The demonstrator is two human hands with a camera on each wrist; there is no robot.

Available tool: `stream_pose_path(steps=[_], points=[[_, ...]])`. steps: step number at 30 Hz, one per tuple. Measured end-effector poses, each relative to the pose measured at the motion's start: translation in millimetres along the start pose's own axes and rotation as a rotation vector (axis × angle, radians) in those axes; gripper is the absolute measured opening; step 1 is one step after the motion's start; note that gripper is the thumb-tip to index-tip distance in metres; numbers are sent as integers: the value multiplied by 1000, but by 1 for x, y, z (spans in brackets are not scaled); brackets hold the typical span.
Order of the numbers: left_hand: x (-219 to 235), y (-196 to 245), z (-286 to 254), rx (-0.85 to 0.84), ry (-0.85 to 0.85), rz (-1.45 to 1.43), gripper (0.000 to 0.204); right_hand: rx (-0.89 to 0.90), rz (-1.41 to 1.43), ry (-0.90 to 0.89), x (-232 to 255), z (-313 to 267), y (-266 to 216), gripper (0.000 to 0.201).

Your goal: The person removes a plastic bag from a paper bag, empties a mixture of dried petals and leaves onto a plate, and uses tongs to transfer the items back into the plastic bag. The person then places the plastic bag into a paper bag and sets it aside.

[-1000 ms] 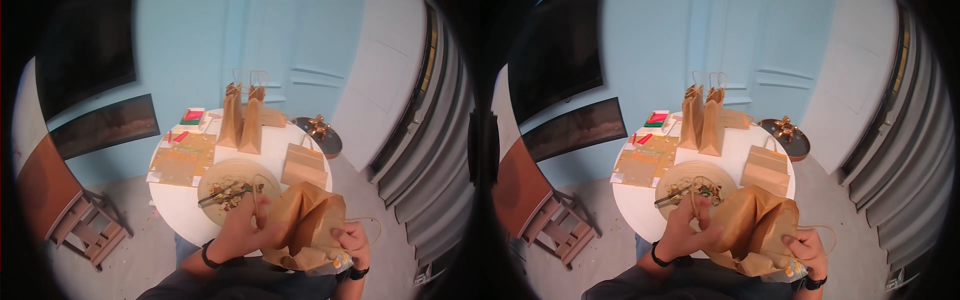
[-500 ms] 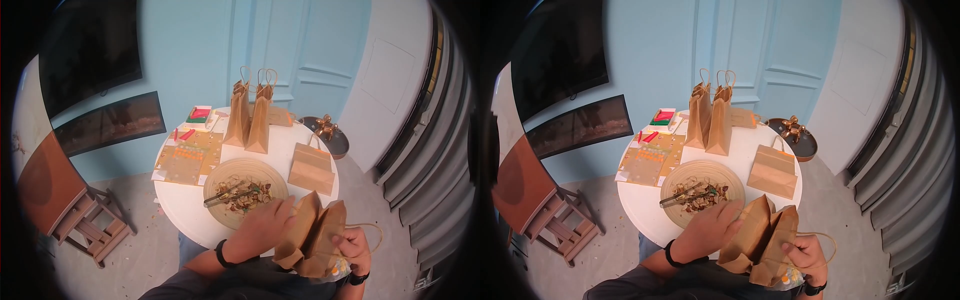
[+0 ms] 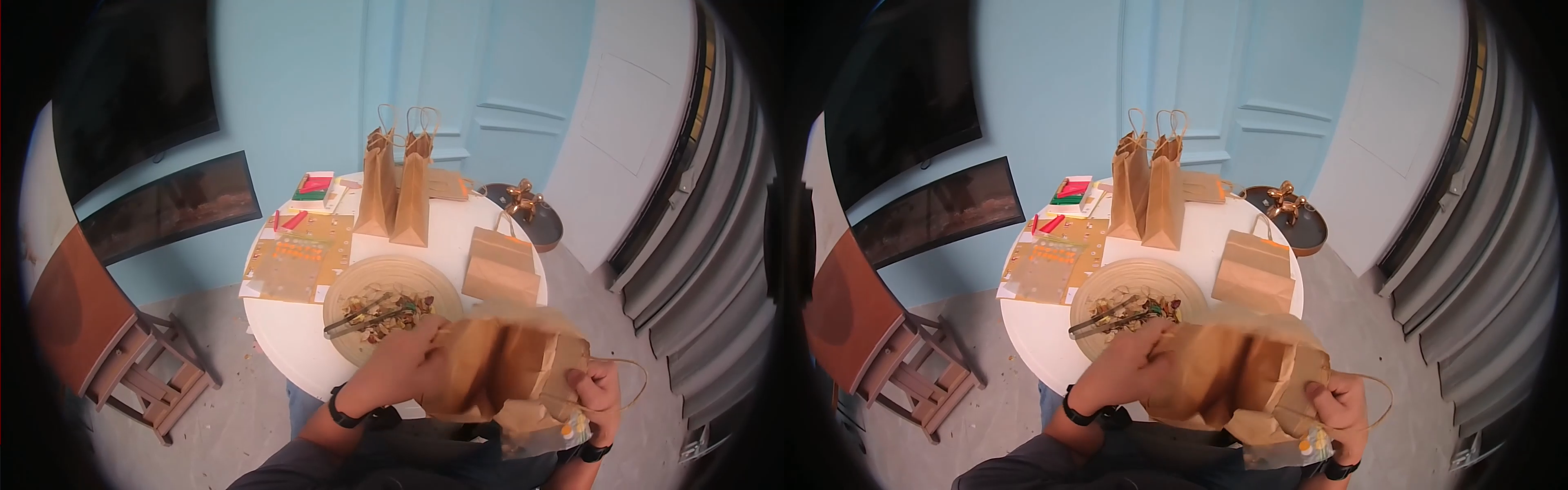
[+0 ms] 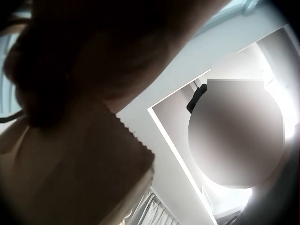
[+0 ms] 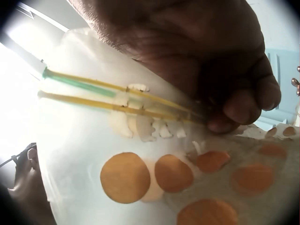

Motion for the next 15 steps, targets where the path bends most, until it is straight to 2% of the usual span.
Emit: stream_pose_path(steps=[2, 3, 7, 12, 15], points=[[13, 2, -3, 16, 77, -69, 39, -11, -34, 16, 5, 3, 10, 19], [14, 5, -4, 31, 61, -60, 40, 70, -122, -36, -2, 5, 3, 19], [13, 12, -10, 90, 29, -47, 44, 133, -164, -103, -26, 1, -7, 22], [10, 20, -12, 62, 41, -47, 55, 128, -308, -188, -33, -16, -45, 34], [10, 22, -11, 38, 32, -64, 59, 115, -251, -268, -26, -38, -72, 36]])
Point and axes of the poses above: each hand's wrist, its own z-axis towards the middle knuckle, its own x-axis out of the back of the hand, y = z × x, the point moved 10 cm from there along z, towards the middle knuckle, and after that the axes turned 15 degrees about z, right-handed, at the moved point
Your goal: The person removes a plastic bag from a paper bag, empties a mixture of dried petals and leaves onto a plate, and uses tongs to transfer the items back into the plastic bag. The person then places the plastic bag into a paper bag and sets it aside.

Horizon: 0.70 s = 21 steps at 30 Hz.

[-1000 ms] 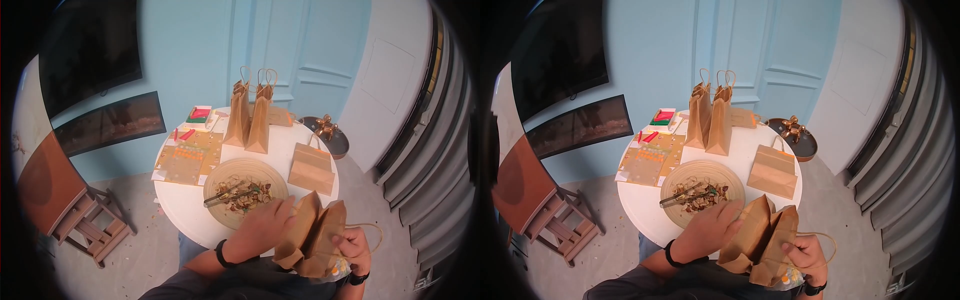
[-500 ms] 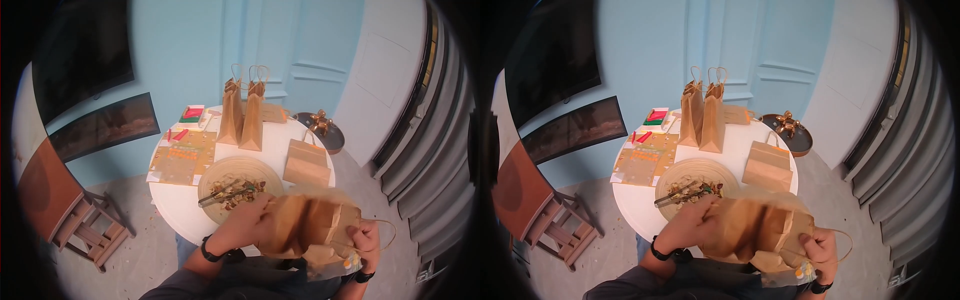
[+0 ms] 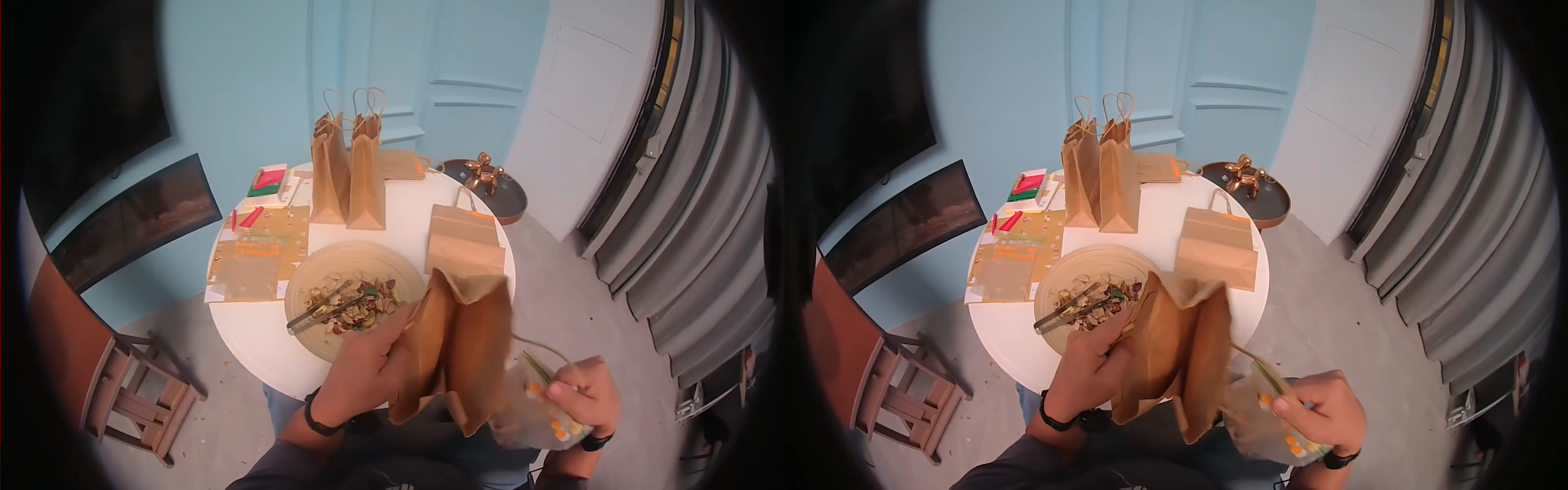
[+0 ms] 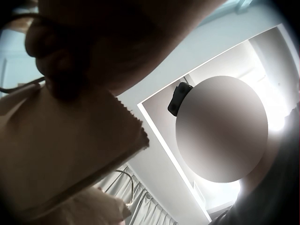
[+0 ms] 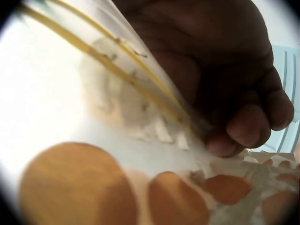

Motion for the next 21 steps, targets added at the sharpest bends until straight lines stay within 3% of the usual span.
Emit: stream_pose_path(steps=[2, 5, 7, 9, 10, 13, 14, 17, 18, 21], points=[[-2, -1, 1, -38, 27, 8, 60, 159, -73, -308, 6, -15, -17, 35], [2, 15, 3, -126, 77, 29, 61, 420, 104, -742, -5, -40, -60, 24], [-1, 19, 3, -145, 92, 30, 62, 523, 317, -874, -7, -48, -102, 15], [-13, 7, 1, -113, 88, 16, 62, 548, 522, -861, -9, -42, -138, 11], [-15, 7, 1, -105, 91, 24, 63, 557, 525, -929, -8, -40, -144, 19], [-24, 11, 2, -100, 108, 48, 65, 621, 705, -888, -17, -6, -168, 25], [-29, 11, 3, -112, 118, 61, 65, 631, 714, -856, -21, 2, -168, 30], [-40, 19, 9, -159, 146, 118, 69, 563, 768, -439, -29, 20, -166, 39], [-44, 20, 10, -175, 149, 139, 71, 590, 703, -250, -20, 22, -157, 42], [-54, 14, 13, -219, 149, 46, 72, 435, 412, 366, 19, 26, -123, 43]])
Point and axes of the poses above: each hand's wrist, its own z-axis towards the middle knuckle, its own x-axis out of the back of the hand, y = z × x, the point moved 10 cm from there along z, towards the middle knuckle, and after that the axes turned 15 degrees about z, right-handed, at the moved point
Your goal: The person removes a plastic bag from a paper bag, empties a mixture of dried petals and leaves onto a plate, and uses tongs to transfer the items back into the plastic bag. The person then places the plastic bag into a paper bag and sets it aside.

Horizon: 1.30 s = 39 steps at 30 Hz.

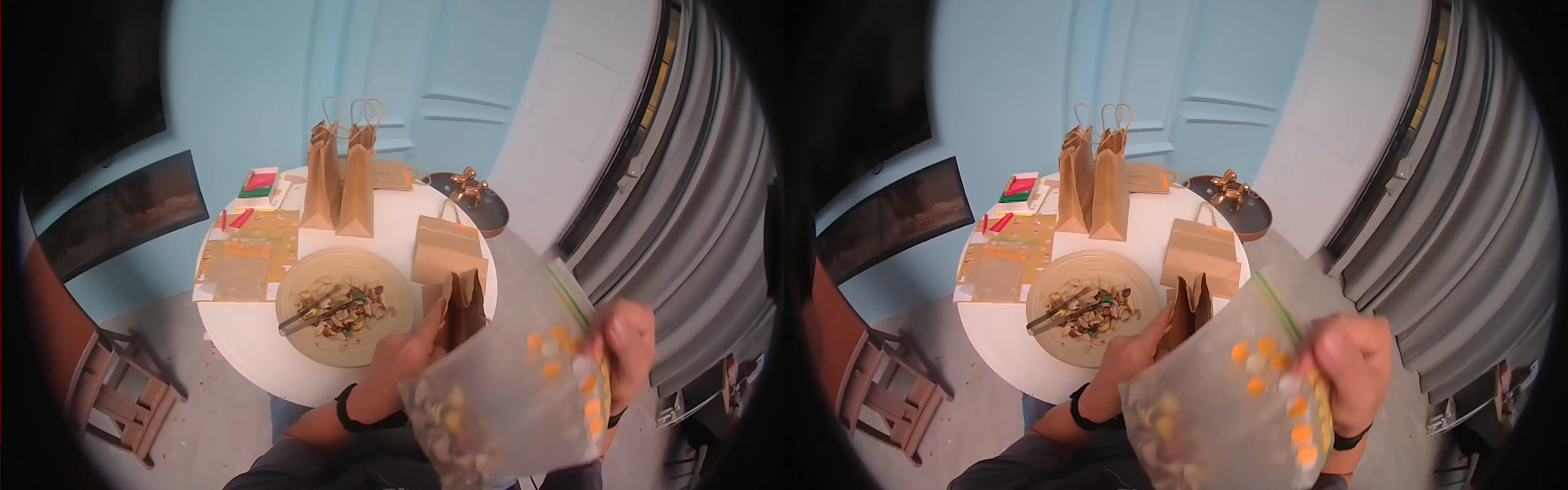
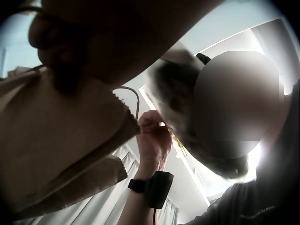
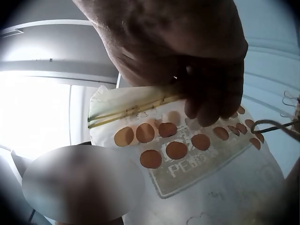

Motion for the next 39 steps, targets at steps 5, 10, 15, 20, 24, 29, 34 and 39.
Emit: stream_pose_path(steps=[5, 10, 15, 20, 24, 29, 34, 39], points=[[16, 7, 7, 15, -45, -36, 67, -202, -70, 191, 46, 23, 32, 44], [21, 9, 6, 90, -78, -76, 62, -212, -92, 228, 54, 35, 55, 42], [19, 16, 5, 63, -82, -111, 62, -207, 125, -47, 24, 46, 63, 14], [12, 13, 5, 105, -159, -176, 62, -275, 348, -180, 22, 47, 76, 19], [12, 8, 6, 130, -131, -288, 60, -475, 324, -211, 49, 24, 117, 23], [14, 7, 9, 152, -150, -334, 58, -574, 530, -215, 60, -17, 153, 23], [13, 3, 9, 155, -151, -351, 57, -453, 743, -61, 85, -41, 184, 17], [6, 3, 8, 187, -198, -311, 57, -77, 807, 24, 69, -15, 126, 14]])
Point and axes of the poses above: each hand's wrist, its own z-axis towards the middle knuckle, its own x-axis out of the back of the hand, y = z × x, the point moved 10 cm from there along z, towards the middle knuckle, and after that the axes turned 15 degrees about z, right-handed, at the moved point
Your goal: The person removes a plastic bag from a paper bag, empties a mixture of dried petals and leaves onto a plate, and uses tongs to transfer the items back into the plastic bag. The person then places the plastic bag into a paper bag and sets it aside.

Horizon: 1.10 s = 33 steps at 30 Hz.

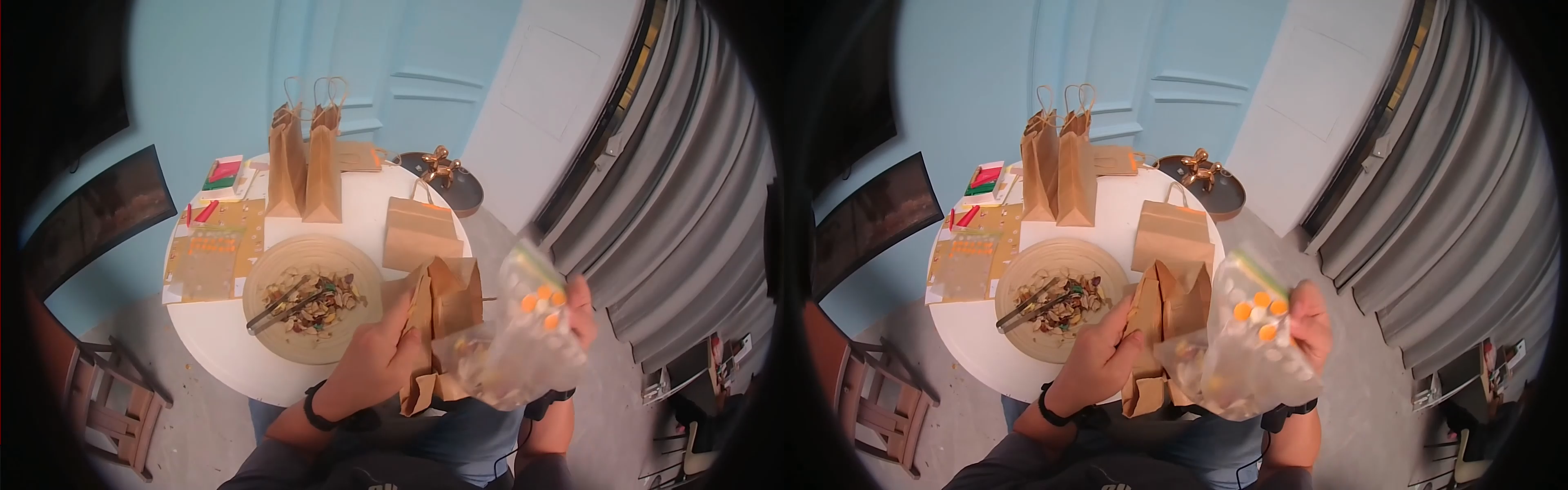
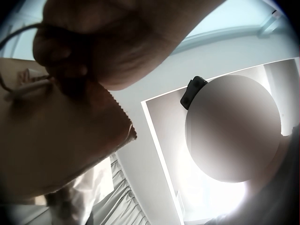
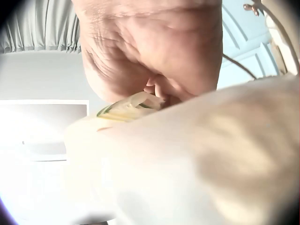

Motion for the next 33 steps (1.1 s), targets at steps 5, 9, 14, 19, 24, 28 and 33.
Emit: stream_pose_path(steps=[5, 9, 14, 19, 24, 28, 33], points=[[-17, -9, 4, -37, -51, -44, 53, 91, -108, 188, -34, 21, -3, 10], [-7, -4, 1, -227, 6, -229, 42, -129, -414, 159, 18, 5, 36, 8], [-9, -7, 5, -117, -42, -345, 43, -245, -490, 205, 50, -34, 58, 13], [-20, -13, -1, -51, -147, -395, 59, -156, -498, 219, 41, -39, 61, 13], [17, -31, 0, 47, 54, -173, 58, -45, -880, 410, 36, -41, -1, 13], [19, -23, -8, 137, 34, -153, 66, -74, -1227, 344, -8, -49, -19, 13], [30, -11, -11, 127, 64, -123, 68, -52, -1257, 352, -23, -46, -38, 14]])
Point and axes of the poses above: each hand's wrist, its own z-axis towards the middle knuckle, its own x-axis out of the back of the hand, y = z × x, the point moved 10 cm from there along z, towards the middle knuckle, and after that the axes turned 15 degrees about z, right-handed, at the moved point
